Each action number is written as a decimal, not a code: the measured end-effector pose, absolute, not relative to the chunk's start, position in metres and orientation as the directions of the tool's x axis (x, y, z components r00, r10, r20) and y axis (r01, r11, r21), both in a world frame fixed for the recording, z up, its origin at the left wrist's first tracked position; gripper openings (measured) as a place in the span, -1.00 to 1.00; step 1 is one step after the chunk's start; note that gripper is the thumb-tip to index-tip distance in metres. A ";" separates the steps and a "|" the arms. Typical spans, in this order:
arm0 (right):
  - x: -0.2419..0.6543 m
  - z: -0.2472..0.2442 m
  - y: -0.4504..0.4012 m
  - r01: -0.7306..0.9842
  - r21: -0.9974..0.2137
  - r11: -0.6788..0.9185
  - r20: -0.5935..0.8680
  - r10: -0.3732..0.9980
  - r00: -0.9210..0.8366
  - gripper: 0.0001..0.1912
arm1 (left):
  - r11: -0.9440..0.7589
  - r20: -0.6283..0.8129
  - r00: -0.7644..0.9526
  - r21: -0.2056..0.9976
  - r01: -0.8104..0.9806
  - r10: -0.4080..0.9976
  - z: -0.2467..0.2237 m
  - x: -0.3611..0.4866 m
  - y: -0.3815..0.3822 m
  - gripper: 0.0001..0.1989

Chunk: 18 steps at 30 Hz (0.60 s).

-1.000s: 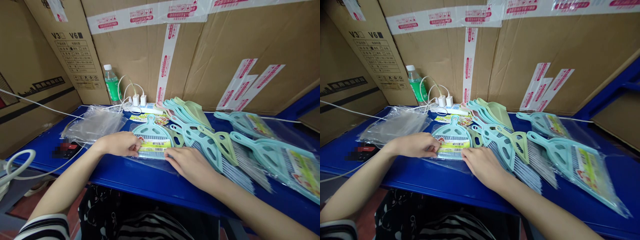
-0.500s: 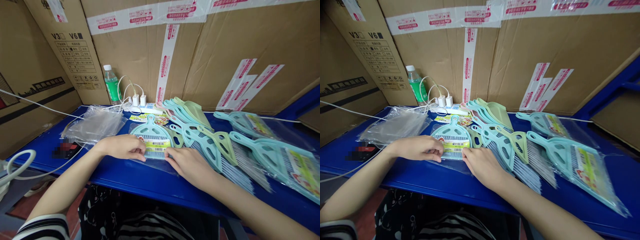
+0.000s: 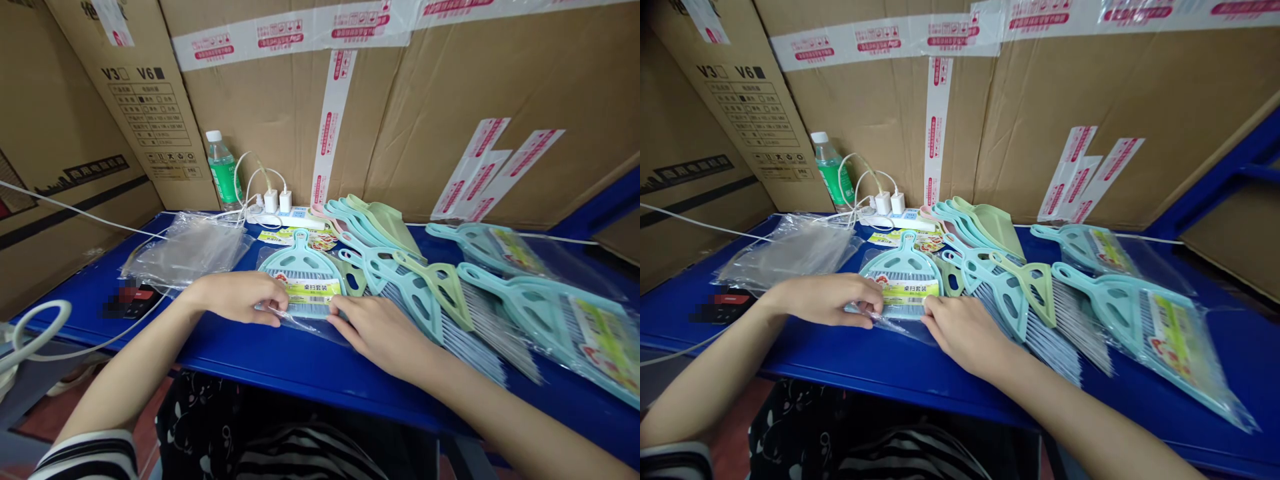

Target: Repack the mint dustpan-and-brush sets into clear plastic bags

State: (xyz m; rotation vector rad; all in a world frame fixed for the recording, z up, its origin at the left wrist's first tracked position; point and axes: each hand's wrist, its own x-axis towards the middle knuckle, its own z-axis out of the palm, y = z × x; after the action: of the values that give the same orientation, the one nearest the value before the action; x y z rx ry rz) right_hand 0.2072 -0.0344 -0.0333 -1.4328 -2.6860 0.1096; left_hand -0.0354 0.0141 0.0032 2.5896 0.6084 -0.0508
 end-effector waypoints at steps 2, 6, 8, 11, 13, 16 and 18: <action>0.207 -0.032 -0.034 0.825 -0.099 0.556 0.055 0.831 -0.553 -0.80 | -0.789 -0.138 0.901 0.441 0.428 0.411 0.004 -0.034 0.015 -0.93; 0.207 -0.026 -0.036 0.832 -0.146 0.536 0.044 0.843 -0.536 -0.74 | -0.783 -0.115 0.889 0.434 0.446 0.443 0.008 -0.033 0.015 -0.86; 0.208 -0.024 -0.037 0.825 -0.186 0.534 0.052 0.844 -0.535 -0.73 | -0.784 -0.102 0.879 0.411 0.464 0.467 0.008 -0.033 0.016 -0.86; 0.209 -0.024 -0.037 0.822 -0.190 0.536 0.071 0.843 -0.533 -0.75 | -0.787 -0.098 0.865 0.373 0.491 0.493 0.007 -0.034 0.017 -0.85; 0.209 -0.026 -0.037 0.825 -0.171 0.539 0.079 0.842 -0.534 -0.80 | -0.786 -0.105 0.855 0.348 0.510 0.508 0.007 -0.034 0.018 -0.85; 0.209 -0.028 -0.035 0.826 -0.159 0.541 0.080 0.841 -0.535 -0.84 | -0.779 -0.124 0.841 0.323 0.537 0.527 0.008 -0.034 0.018 -0.83; 0.208 -0.028 -0.035 0.833 -0.159 0.529 0.066 0.848 -0.526 -0.84 | -0.774 -0.135 0.833 0.317 0.549 0.536 0.008 -0.033 0.017 -0.81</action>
State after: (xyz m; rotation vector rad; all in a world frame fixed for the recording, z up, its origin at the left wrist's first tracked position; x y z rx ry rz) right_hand 0.2083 -0.0347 -0.0280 -1.4526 -2.6273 0.1617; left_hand -0.0334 0.0174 0.0084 2.6696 0.8164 -0.0523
